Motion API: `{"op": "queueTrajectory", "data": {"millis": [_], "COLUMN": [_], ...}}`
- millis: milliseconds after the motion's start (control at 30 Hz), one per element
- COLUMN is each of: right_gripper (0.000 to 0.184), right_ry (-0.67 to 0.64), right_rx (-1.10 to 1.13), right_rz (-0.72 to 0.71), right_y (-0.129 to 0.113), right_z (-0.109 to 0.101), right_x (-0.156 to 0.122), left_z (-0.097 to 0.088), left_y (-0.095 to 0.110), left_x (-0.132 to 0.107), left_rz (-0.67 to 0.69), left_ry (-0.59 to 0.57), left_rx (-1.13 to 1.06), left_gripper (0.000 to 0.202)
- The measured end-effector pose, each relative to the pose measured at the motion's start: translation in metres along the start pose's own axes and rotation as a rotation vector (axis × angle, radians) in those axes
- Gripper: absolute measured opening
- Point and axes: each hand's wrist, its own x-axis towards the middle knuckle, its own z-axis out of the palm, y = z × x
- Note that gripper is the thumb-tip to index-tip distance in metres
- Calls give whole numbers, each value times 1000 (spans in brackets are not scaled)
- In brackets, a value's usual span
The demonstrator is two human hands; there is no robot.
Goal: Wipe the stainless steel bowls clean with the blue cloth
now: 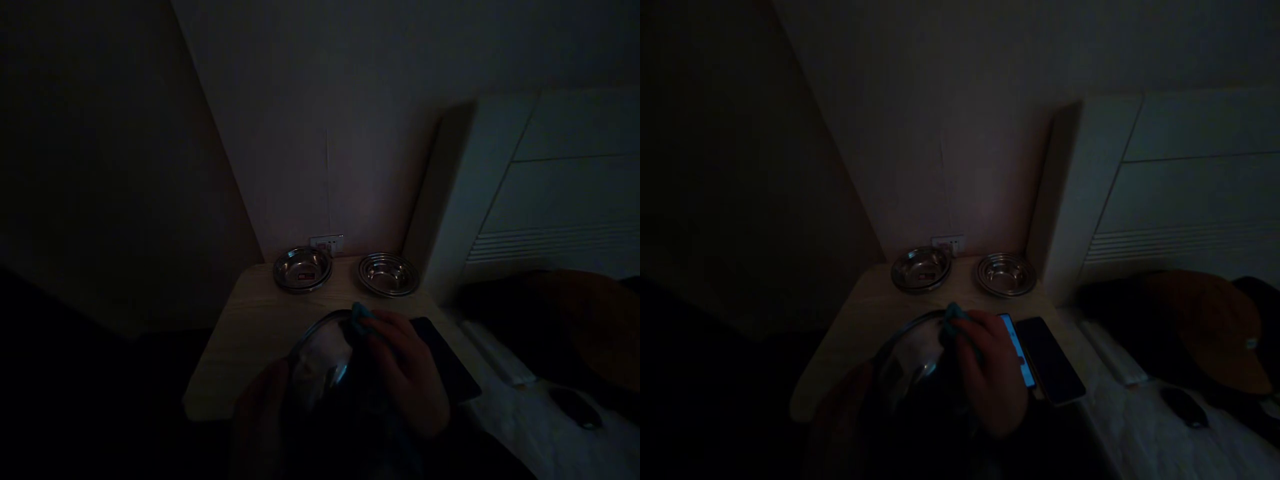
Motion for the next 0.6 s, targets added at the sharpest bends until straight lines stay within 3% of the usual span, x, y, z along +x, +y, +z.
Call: {"op": "queueTrajectory", "data": {"millis": [200,400,500,600], "right_gripper": [24,22,22,22], "right_ry": [22,39,58,83], "right_rx": [-169,-297,-354,-381], "right_rz": [-167,-380,-433,-469], "right_y": [-7,-20,-25,-29], "right_z": [-4,-1,3,10], "right_x": [-16,-24,-26,-29], "left_z": [2,4,4,5], "left_y": [-8,-5,-4,-7], "left_x": [-2,-2,0,4], "left_rz": [-51,71,82,121], "left_ry": [71,-231,-288,-233], "left_rx": [-91,-159,-173,-162], "left_gripper": [42,45,47,47]}}
